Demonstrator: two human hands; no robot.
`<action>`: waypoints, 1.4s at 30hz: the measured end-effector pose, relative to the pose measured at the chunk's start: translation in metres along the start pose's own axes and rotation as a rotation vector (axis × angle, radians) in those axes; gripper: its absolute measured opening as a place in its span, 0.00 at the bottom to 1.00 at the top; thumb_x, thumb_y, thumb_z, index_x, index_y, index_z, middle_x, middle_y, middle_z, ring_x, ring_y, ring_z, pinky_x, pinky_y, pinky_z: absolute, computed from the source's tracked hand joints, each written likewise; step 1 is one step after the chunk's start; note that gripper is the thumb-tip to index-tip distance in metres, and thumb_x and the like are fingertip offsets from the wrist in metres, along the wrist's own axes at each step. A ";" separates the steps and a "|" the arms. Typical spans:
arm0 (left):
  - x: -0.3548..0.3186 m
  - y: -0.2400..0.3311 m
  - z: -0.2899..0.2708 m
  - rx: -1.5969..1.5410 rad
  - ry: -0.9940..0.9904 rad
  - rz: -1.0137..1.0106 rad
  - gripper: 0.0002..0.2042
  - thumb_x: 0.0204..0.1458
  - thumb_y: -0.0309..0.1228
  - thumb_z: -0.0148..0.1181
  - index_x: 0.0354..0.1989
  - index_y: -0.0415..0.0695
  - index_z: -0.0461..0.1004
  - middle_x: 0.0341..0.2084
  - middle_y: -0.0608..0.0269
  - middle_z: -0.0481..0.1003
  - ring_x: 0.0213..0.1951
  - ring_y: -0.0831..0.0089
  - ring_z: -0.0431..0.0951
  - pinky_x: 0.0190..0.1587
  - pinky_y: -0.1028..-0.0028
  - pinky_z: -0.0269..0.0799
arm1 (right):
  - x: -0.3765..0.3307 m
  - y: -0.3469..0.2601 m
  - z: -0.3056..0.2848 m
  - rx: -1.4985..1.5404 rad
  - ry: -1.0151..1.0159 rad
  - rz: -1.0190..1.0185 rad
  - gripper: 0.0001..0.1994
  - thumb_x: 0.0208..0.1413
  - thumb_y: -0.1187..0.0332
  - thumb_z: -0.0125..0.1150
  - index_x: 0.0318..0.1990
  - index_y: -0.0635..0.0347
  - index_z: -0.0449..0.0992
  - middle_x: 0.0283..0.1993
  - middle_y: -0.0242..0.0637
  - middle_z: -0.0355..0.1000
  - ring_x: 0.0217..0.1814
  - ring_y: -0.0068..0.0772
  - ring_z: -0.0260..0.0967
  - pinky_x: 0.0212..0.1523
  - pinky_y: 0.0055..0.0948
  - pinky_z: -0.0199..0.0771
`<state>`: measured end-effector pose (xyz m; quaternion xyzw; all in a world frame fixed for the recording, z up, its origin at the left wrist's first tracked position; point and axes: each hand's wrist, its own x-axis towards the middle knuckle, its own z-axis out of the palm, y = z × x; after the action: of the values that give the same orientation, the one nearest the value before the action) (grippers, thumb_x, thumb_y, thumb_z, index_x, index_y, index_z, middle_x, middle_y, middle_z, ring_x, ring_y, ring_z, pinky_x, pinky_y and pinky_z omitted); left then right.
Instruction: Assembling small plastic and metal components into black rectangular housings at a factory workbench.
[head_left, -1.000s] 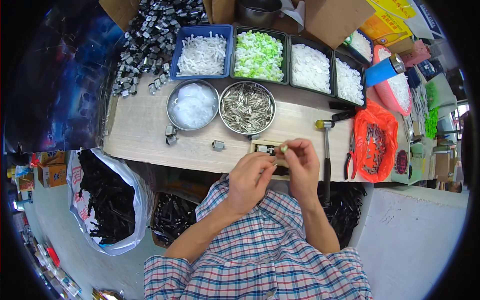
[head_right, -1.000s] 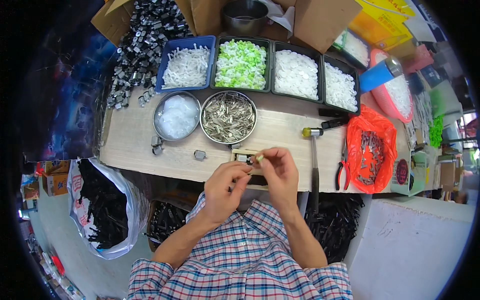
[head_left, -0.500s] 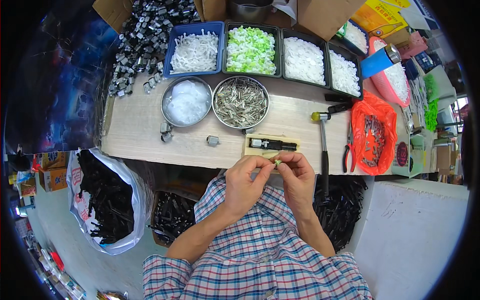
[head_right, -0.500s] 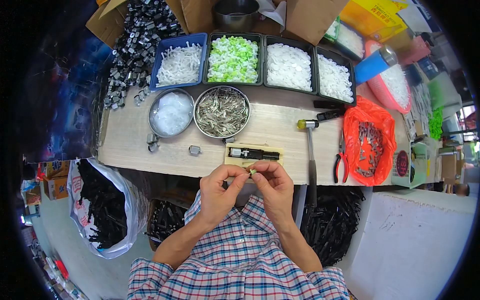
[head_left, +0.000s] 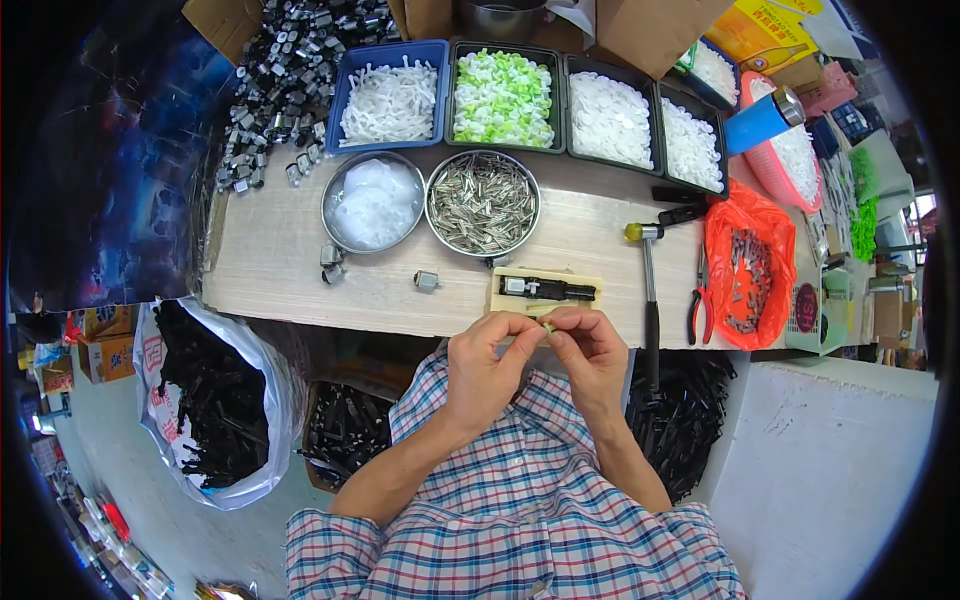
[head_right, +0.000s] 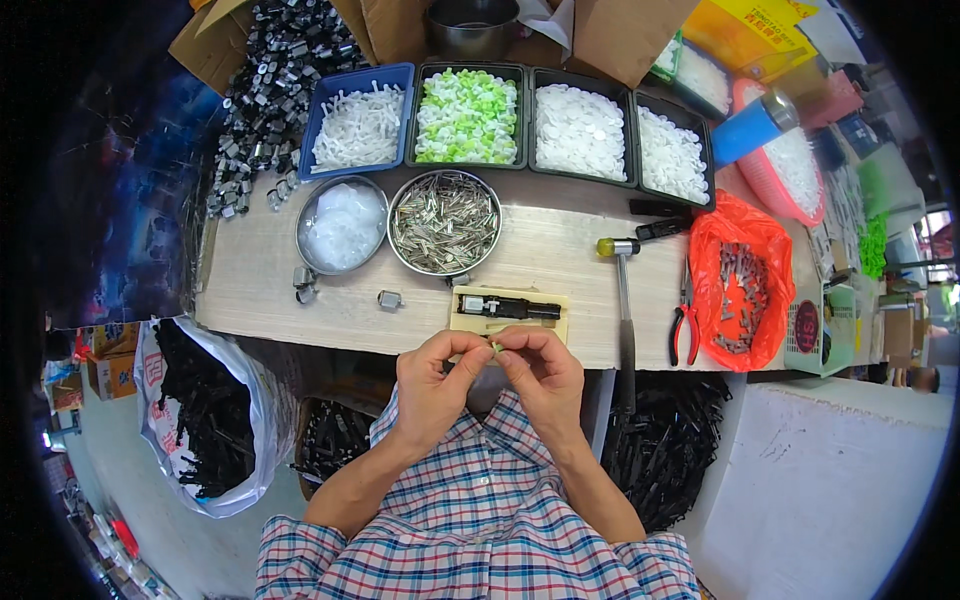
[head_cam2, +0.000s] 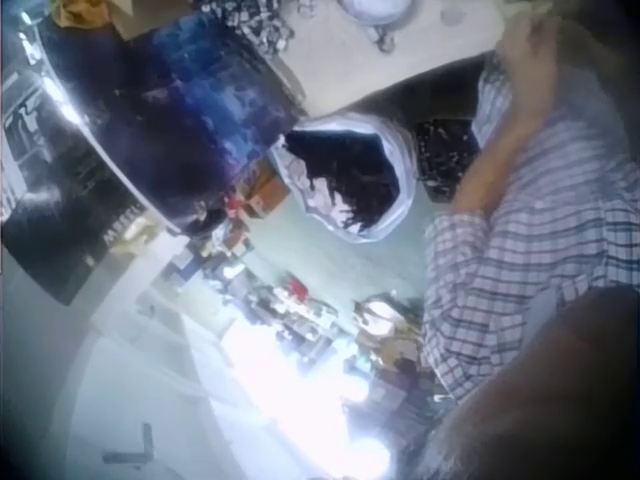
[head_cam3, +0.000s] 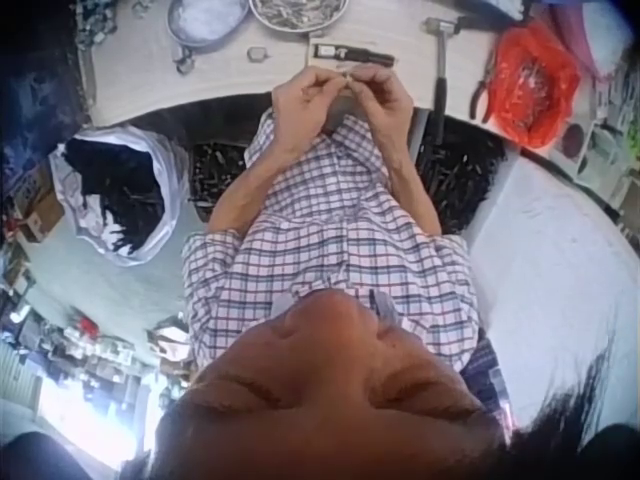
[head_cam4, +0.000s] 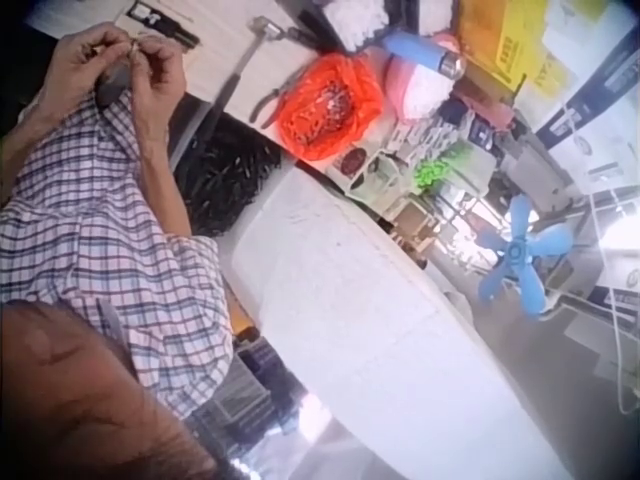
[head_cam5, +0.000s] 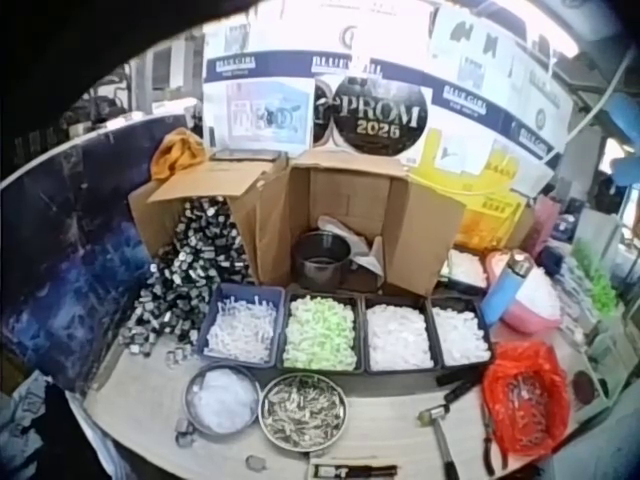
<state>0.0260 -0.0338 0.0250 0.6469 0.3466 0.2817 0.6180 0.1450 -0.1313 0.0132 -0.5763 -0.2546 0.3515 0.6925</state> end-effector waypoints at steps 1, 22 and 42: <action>0.000 0.000 0.000 -0.050 -0.019 -0.058 0.04 0.61 0.25 0.64 0.37 0.36 0.80 0.29 0.68 0.81 0.31 0.84 0.77 0.35 0.81 0.72 | 0.000 0.002 -0.003 -0.001 0.002 0.001 0.08 0.60 0.80 0.66 0.45 0.66 0.76 0.48 0.38 0.78 0.50 0.26 0.75 0.52 0.25 0.76; 0.000 -0.009 -0.016 0.517 -0.048 0.464 0.03 0.56 0.22 0.64 0.37 0.37 0.80 0.29 0.55 0.79 0.32 0.62 0.80 0.35 0.66 0.76 | 0.011 -0.005 -0.011 -0.899 -0.288 -0.682 0.14 0.40 0.81 0.69 0.36 0.61 0.75 0.35 0.38 0.74 0.36 0.42 0.73 0.37 0.37 0.72; 0.002 -0.091 -0.024 0.960 -0.239 1.016 0.05 0.54 0.36 0.63 0.35 0.51 0.78 0.57 0.63 0.73 0.65 0.60 0.68 0.67 0.51 0.63 | 0.027 0.010 -0.016 -1.037 -0.257 -0.592 0.12 0.43 0.82 0.69 0.36 0.62 0.77 0.33 0.38 0.73 0.37 0.45 0.69 0.36 0.38 0.72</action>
<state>-0.0012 -0.0180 -0.0634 0.9560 0.0179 0.2784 0.0905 0.1720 -0.1190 -0.0015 -0.6961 -0.6234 0.0412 0.3536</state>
